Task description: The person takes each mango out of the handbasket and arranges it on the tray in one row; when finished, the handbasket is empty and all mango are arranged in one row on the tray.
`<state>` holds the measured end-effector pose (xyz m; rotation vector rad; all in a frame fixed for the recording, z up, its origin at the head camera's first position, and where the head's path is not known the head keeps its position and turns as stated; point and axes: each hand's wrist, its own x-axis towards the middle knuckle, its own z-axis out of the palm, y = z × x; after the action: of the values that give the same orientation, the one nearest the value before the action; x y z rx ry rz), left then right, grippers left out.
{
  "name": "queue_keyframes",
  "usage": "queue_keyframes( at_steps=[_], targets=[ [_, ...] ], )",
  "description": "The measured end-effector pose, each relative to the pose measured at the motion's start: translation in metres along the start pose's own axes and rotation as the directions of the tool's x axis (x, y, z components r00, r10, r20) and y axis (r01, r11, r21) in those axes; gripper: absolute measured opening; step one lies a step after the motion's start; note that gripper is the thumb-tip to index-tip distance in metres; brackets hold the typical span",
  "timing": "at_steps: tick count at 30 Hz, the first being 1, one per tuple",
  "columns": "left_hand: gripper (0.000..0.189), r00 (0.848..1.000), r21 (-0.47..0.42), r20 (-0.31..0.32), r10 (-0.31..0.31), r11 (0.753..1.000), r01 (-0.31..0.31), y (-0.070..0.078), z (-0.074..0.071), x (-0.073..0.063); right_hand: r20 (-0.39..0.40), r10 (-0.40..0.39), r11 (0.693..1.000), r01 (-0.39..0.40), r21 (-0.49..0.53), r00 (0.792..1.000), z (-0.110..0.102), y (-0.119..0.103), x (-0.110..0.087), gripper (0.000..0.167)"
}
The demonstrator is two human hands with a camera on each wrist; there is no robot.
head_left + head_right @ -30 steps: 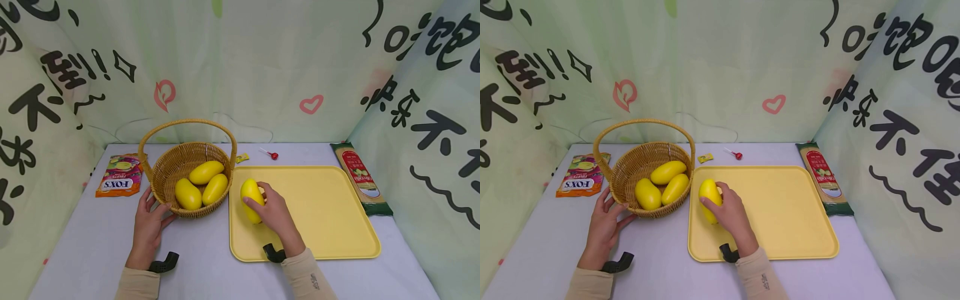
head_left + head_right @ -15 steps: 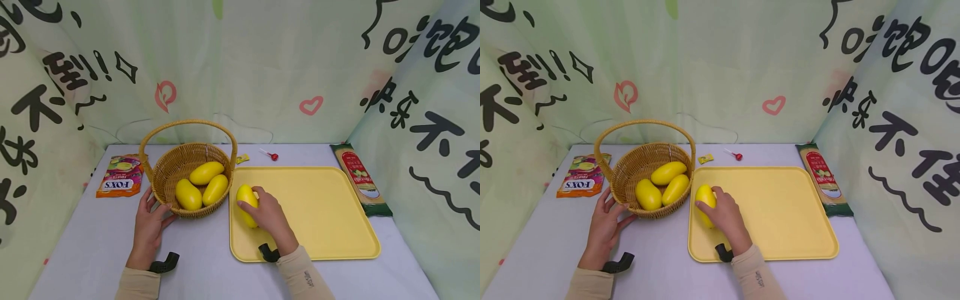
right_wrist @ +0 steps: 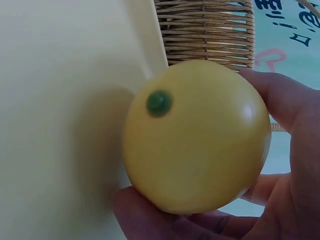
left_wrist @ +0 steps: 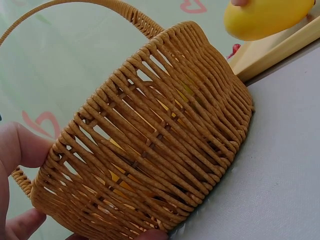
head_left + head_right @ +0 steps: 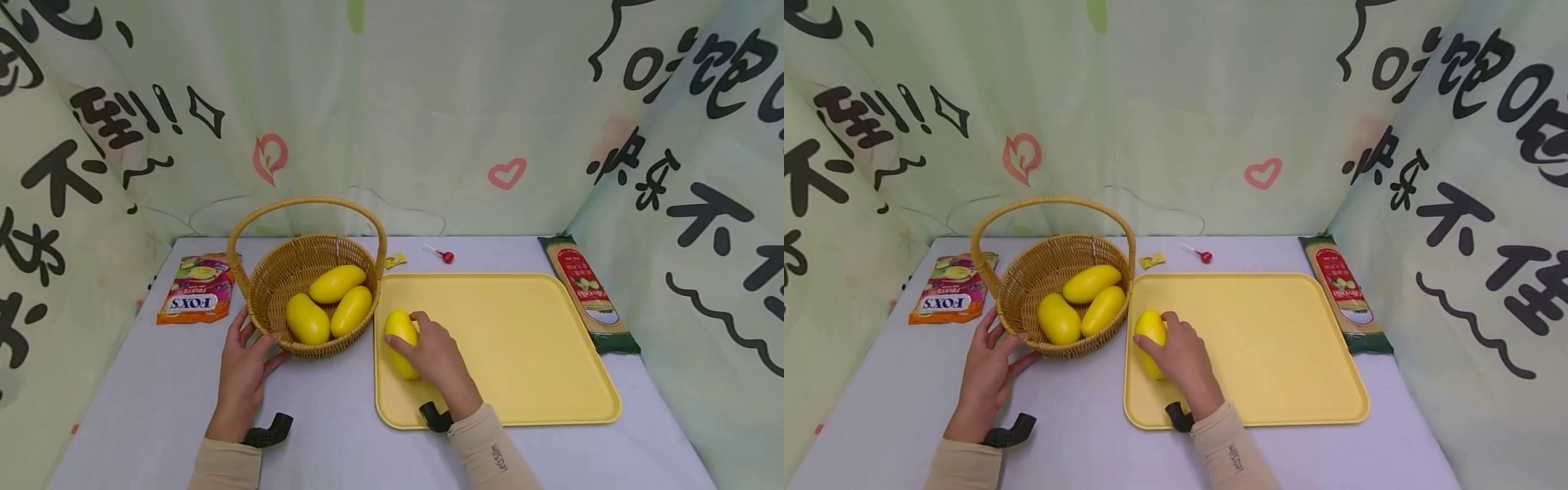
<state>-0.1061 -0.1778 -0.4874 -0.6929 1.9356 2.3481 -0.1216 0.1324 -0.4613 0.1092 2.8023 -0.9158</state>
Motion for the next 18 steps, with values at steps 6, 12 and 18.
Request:
queue_keyframes(
  at_steps=[6, 12, 18],
  targets=[
    [0.088, 1.0, -0.005, 0.003, 0.002, 1.0, -0.002, -0.0003, 0.0006, 0.0, -0.008, 0.008, 1.0, -0.008, -0.005, 1.0, 0.0016, 0.0011, -0.0003, 0.076],
    [0.088, 1.0, -0.002, -0.004, -0.001, 1.0, 0.001, 0.0003, 0.0009, -0.0007, -0.016, -0.002, 1.0, 0.002, 0.0, 1.0, 0.001, 0.0016, -0.0015, 0.075],
    [0.088, 1.0, 0.003, -0.004, -0.003, 1.0, 0.003, 0.0005, 0.0012, -0.0005, -0.02, -0.009, 1.0, 0.009, 0.001, 1.0, 0.001, 0.0023, -0.002, 0.076]
  ],
)
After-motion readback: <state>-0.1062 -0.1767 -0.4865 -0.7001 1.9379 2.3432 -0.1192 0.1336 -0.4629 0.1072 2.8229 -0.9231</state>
